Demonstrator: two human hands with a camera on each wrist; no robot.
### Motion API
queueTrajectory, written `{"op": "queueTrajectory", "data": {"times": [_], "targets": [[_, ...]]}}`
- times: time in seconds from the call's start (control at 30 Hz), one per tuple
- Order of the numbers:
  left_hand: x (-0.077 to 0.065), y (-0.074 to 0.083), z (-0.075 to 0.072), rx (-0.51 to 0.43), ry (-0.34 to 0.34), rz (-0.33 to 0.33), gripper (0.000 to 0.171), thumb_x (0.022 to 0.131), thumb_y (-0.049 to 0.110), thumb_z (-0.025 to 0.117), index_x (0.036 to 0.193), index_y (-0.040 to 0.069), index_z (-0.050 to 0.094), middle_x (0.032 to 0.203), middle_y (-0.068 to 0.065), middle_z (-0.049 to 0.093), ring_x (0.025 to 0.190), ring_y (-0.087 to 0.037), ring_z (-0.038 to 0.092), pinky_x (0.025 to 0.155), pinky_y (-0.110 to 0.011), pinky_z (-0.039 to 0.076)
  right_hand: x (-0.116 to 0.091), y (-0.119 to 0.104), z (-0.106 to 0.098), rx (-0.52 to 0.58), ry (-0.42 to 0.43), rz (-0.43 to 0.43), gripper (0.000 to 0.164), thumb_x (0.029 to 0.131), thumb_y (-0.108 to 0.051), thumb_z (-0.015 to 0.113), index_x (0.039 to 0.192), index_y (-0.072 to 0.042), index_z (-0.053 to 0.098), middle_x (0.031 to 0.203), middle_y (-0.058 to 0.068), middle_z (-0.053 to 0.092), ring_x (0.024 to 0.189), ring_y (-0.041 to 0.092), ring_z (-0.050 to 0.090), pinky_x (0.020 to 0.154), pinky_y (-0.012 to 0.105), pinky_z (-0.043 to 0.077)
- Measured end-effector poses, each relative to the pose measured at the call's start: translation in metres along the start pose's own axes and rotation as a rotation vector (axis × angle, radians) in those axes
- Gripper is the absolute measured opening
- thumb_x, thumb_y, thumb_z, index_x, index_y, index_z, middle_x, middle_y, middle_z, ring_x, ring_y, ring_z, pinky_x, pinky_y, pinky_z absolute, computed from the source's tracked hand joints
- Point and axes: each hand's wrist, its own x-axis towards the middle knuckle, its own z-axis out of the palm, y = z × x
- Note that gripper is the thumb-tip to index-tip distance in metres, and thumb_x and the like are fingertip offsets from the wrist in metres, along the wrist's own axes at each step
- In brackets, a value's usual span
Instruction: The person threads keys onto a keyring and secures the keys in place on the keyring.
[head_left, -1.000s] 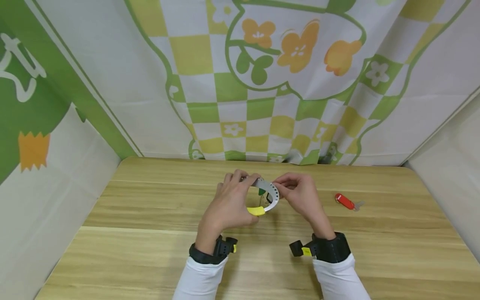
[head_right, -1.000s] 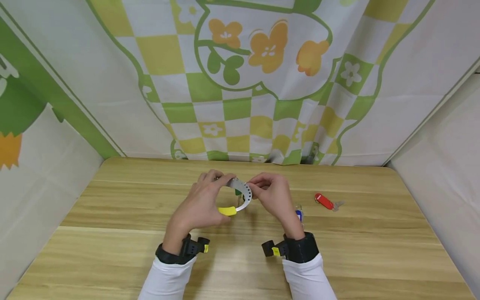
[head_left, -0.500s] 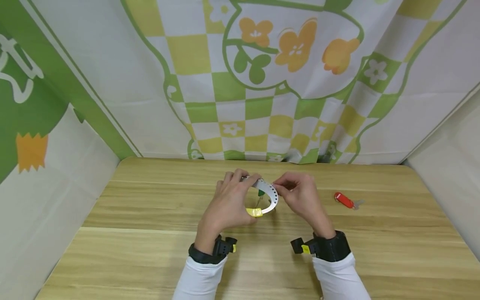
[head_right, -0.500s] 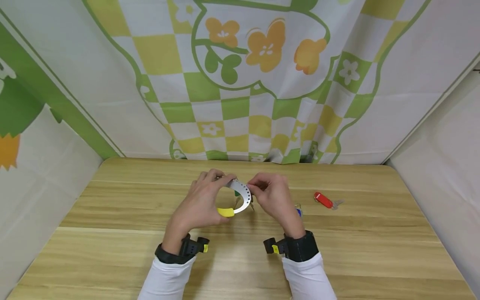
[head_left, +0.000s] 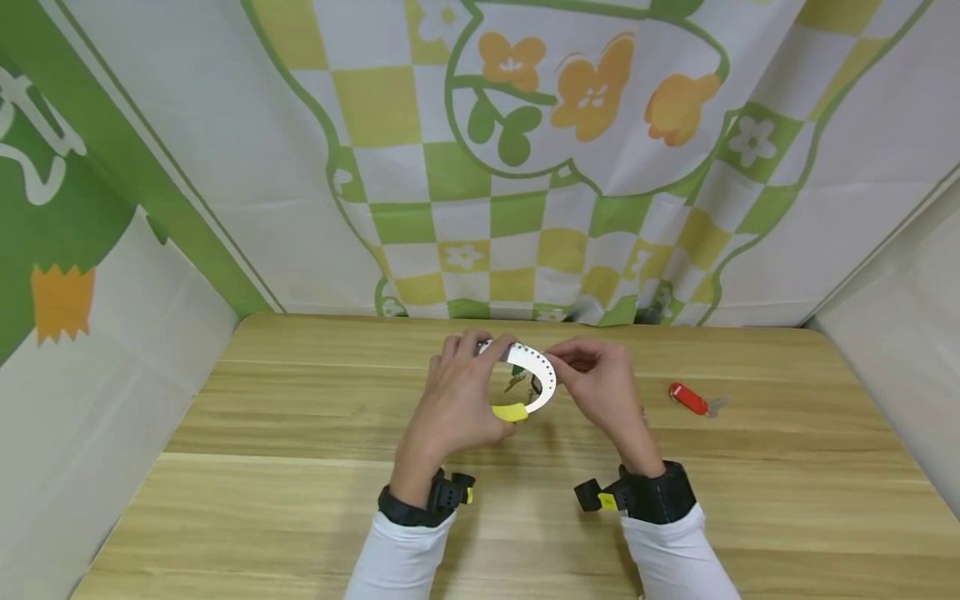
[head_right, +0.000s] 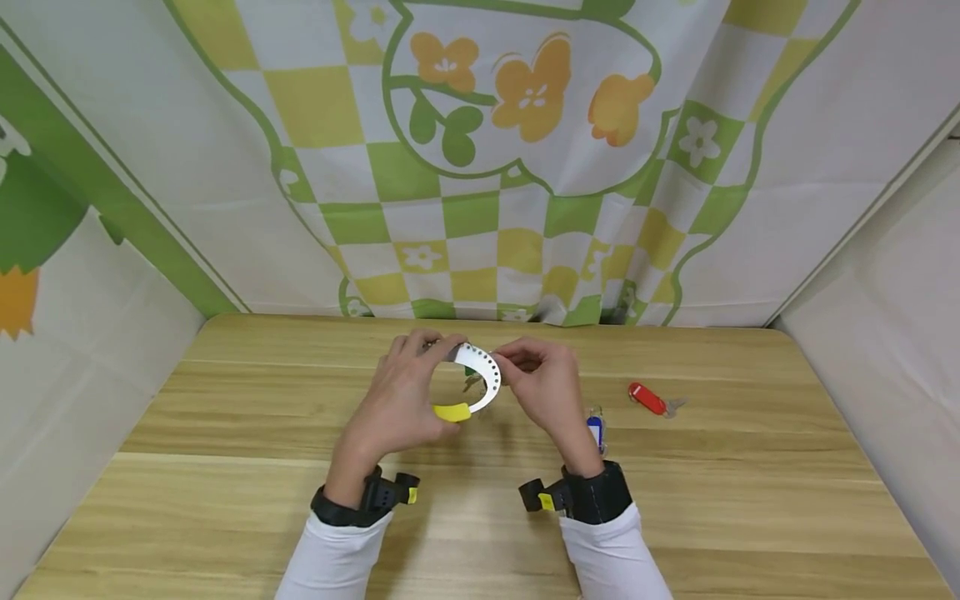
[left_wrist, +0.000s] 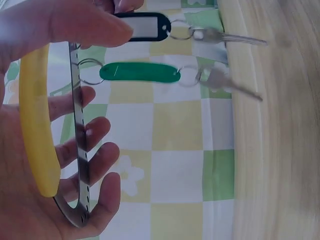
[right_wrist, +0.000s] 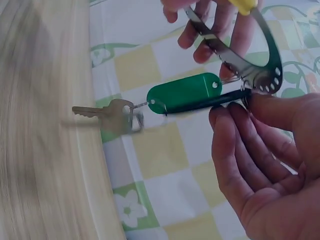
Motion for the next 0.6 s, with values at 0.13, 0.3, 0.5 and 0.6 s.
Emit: {"op": "queueTrajectory", "data": {"times": [0.13,0.3,0.5,0.6], "targets": [[0.001,0.001,0.001,-0.001,0.014,-0.025,0.096,0.045,0.036,0.083,0.132,0.023,0.046,0.125,-0.004,0.042,0.110,-0.026,0.038,0.083,-0.045,0.033,-0.001,-0.003,0.001,0.049,0.021,0.050,0.015,0.078,-0.027,0.071,0.086,-0.014,0.070,0.078,0.000,0.065,0.068,0.014,0.062,0.061,0.031,0.049],[0.002,0.003,0.001,0.009,0.024,-0.035,0.097,0.044,0.036,0.083,0.132,0.024,0.046,0.125,-0.005,0.042,0.109,-0.024,0.037,0.083,-0.044,0.033,-0.002,-0.023,0.001,0.033,0.052,-0.034,0.010,0.079,-0.012,0.069,0.085,-0.004,0.070,0.079,0.006,0.066,0.067,0.016,0.063,0.062,0.031,0.049],[0.001,0.003,0.001,0.006,0.012,-0.021,0.095,0.045,0.036,0.083,0.132,0.026,0.046,0.125,-0.004,0.042,0.108,-0.025,0.038,0.081,-0.045,0.034,-0.004,-0.043,-0.001,-0.058,0.084,-0.165,0.004,0.077,-0.001,0.068,0.080,0.001,0.069,0.074,0.012,0.065,0.062,0.020,0.062,0.058,0.030,0.048],[0.001,0.002,0.001,0.009,0.009,-0.013,0.095,0.045,0.036,0.083,0.132,0.026,0.046,0.124,-0.004,0.042,0.107,-0.025,0.039,0.081,-0.044,0.035,-0.004,-0.039,0.000,-0.069,0.092,-0.185,0.004,0.077,-0.002,0.068,0.080,0.001,0.069,0.073,0.011,0.066,0.061,0.019,0.062,0.058,0.030,0.048]]}}
